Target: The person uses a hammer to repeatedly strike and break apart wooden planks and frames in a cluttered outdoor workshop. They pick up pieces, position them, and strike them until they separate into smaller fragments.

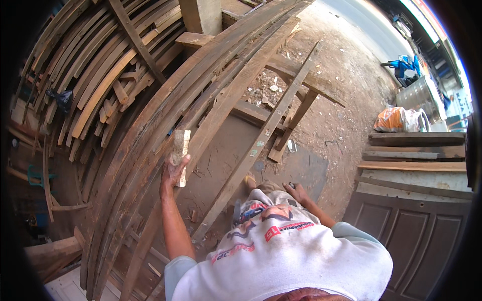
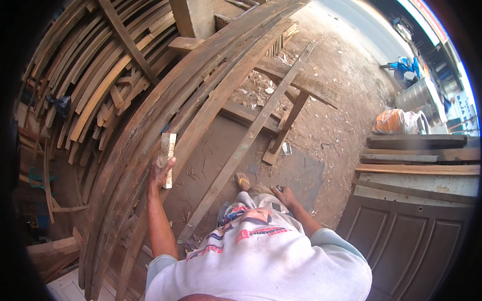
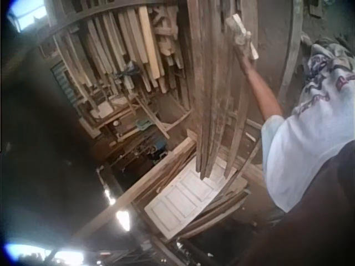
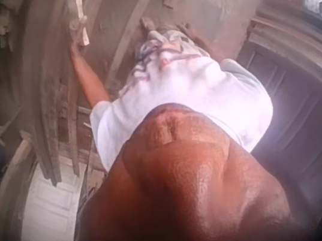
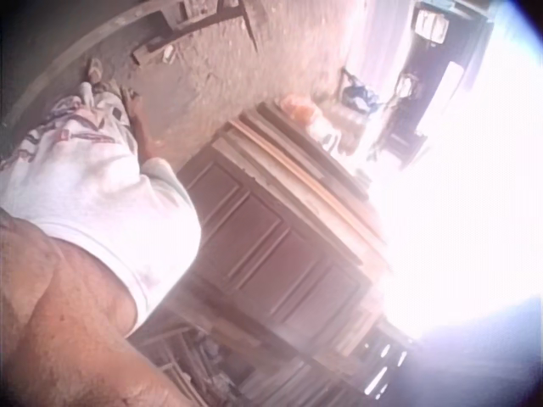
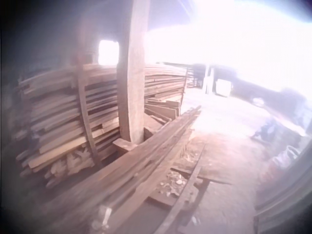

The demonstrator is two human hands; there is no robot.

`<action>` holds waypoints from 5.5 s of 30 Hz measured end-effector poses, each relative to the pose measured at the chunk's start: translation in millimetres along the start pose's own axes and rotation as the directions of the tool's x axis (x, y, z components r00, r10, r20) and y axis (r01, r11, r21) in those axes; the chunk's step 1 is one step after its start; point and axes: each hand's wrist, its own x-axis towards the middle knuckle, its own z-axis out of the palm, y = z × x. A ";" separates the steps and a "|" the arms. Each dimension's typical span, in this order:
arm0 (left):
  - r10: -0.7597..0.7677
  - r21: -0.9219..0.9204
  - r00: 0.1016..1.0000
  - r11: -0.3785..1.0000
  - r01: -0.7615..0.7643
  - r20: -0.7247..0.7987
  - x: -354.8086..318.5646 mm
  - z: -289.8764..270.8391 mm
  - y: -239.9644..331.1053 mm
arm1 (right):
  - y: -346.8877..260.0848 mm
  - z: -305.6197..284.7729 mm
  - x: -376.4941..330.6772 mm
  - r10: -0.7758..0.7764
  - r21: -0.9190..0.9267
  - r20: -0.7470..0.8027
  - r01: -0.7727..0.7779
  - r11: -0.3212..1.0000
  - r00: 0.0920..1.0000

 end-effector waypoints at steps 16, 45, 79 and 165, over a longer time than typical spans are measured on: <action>-0.216 0.003 0.975 0.976 0.216 0.050 -5.6 18.2 -6.5 | -21.8 3.3 50.4 -0.139 0.004 0.081 0.139 0.990 0.987; -0.175 -0.667 0.980 0.742 0.065 -0.099 27.5 37.4 -13.2 | -31.4 12.1 68.7 -0.152 -0.058 0.063 0.156 0.986 0.986; -0.444 -0.865 0.744 0.311 -0.394 -0.499 41.0 67.4 -50.3 | -107.6 36.6 157.3 -0.336 -0.147 0.334 0.401 0.904 0.881; 0.662 0.201 0.716 0.749 -0.631 -0.223 177.4 452.6 282.1 | -11.8 -459.0 -6.4 -0.217 0.384 -0.917 0.890 -0.247 0.335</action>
